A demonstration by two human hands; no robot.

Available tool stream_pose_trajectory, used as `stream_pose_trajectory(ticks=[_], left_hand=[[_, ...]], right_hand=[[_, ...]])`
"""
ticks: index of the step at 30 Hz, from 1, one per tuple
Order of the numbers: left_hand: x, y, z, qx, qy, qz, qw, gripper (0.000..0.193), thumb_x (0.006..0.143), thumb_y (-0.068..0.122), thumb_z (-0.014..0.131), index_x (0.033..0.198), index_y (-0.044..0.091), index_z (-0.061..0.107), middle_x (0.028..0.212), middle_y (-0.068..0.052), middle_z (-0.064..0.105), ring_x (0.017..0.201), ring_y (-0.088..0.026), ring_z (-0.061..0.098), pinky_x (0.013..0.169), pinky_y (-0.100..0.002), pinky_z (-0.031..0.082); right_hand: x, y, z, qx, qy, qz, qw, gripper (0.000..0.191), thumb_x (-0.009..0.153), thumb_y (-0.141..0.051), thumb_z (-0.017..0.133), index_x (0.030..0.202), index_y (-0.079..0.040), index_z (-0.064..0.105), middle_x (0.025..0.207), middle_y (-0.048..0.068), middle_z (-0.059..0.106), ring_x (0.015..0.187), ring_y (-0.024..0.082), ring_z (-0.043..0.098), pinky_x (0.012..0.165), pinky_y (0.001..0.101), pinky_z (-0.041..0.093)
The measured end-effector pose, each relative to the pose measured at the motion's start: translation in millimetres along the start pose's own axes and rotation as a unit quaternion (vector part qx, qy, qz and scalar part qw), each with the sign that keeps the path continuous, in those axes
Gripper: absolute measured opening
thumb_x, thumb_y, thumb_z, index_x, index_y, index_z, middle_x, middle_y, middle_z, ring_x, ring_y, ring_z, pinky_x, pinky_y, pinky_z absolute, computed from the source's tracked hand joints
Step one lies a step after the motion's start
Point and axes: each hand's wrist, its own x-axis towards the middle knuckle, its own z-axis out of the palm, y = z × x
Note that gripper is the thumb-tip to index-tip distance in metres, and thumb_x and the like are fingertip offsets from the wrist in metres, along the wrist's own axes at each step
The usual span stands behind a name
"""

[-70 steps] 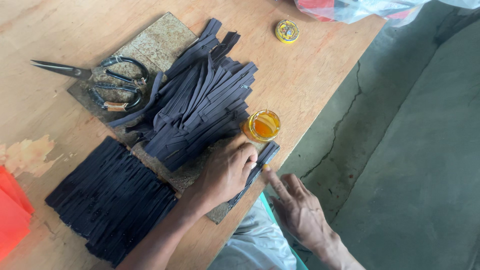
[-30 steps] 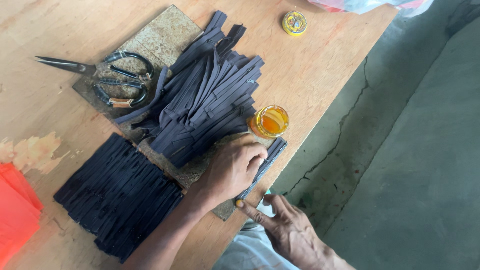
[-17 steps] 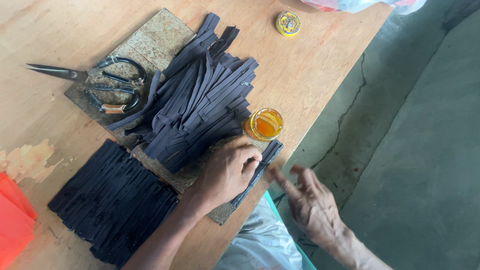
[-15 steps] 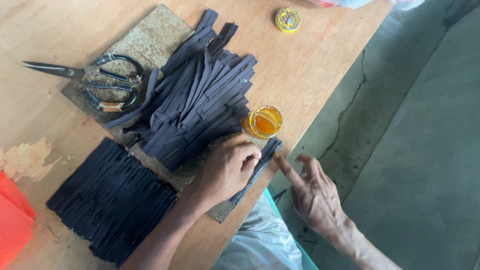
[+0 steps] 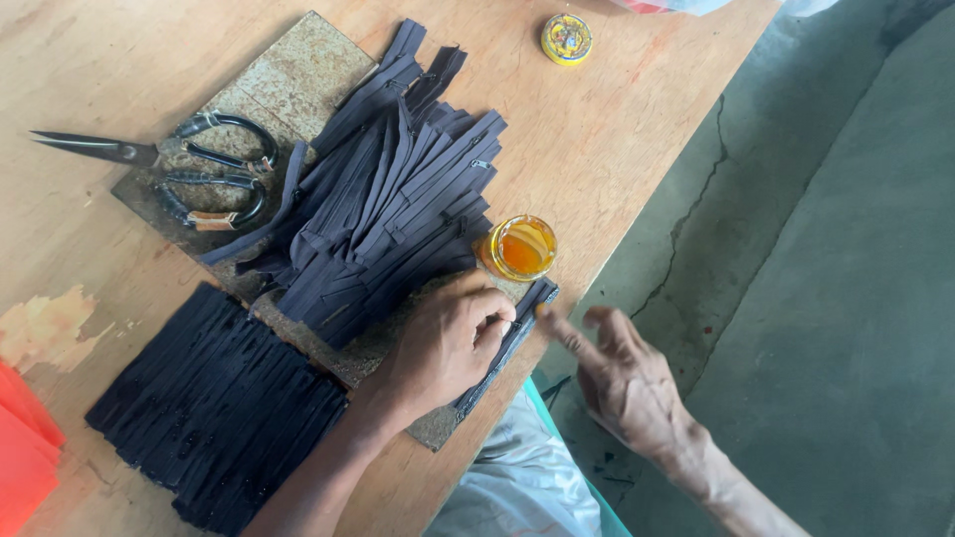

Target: The person repeatedly picks up black zipper strips, applies a yellow adhesive from a small jar to the zipper teeth using their finger, and places the treated strips into a separate pile. The process is repeated for multiple zipper strips.

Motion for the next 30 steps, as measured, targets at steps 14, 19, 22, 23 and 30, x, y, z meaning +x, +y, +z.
stream_pose_trajectory(ticks=[14, 19, 22, 23, 30], left_hand=[[-4, -1, 4, -0.026, 0.042, 0.043, 0.998, 0.002, 0.088, 0.000, 0.066, 0.089, 0.002, 0.065, 0.085, -0.010, 0.065, 0.077, -0.023, 0.067, 0.069, -0.039, 0.054], [-14, 10, 1, 0.005, 0.057, 0.070, 0.996, 0.005, 0.090, 0.000, 0.068, 0.095, 0.002, 0.067, 0.092, -0.010, 0.068, 0.083, -0.024, 0.068, 0.074, -0.037, 0.056], [-28, 26, -11, 0.024, 0.077, 0.090, 0.993, 0.008, 0.089, -0.001, 0.069, 0.096, 0.002, 0.068, 0.094, -0.010, 0.070, 0.086, -0.025, 0.069, 0.076, -0.037, 0.058], [-35, 31, -19, 0.028, 0.079, 0.088, 0.993, 0.009, 0.088, -0.002, 0.069, 0.097, 0.001, 0.068, 0.095, -0.010, 0.070, 0.087, -0.025, 0.070, 0.075, -0.037, 0.058], [-67, 74, -47, 0.011, 0.161, 0.175, 0.971, 0.020, 0.086, -0.002, 0.071, 0.106, 0.000, 0.069, 0.108, -0.012, 0.073, 0.094, -0.027, 0.071, 0.081, -0.037, 0.059]], right_hand=[[-31, -32, 26, 0.048, 0.001, -0.047, 0.998, 0.081, 0.076, 0.004, 0.066, 0.148, -0.028, 0.050, 0.112, 0.012, 0.057, 0.077, 0.019, 0.064, 0.061, 0.0299, 0.062], [-49, -65, 27, 0.210, 0.032, -0.129, 0.969, 0.070, 0.078, 0.001, 0.078, 0.141, -0.018, 0.054, 0.119, 0.013, 0.057, 0.104, 0.024, 0.066, 0.083, 0.0343, 0.062], [-39, -71, 12, 0.415, 0.102, 0.012, 0.904, 0.076, 0.075, 0.000, 0.087, 0.137, -0.010, 0.045, 0.125, 0.012, 0.054, 0.110, 0.024, 0.063, 0.088, 0.0371, 0.058], [-31, -73, 7, 0.482, 0.130, 0.070, 0.864, 0.081, 0.073, 0.001, 0.089, 0.137, -0.007, 0.040, 0.127, 0.012, 0.053, 0.110, 0.024, 0.061, 0.089, 0.0378, 0.057], [2, -99, -10, 0.688, 0.088, 0.018, 0.720, 0.093, 0.077, 0.009, 0.080, 0.151, -0.006, 0.026, 0.130, 0.014, 0.059, 0.122, 0.020, 0.060, 0.105, 0.0353, 0.050]])
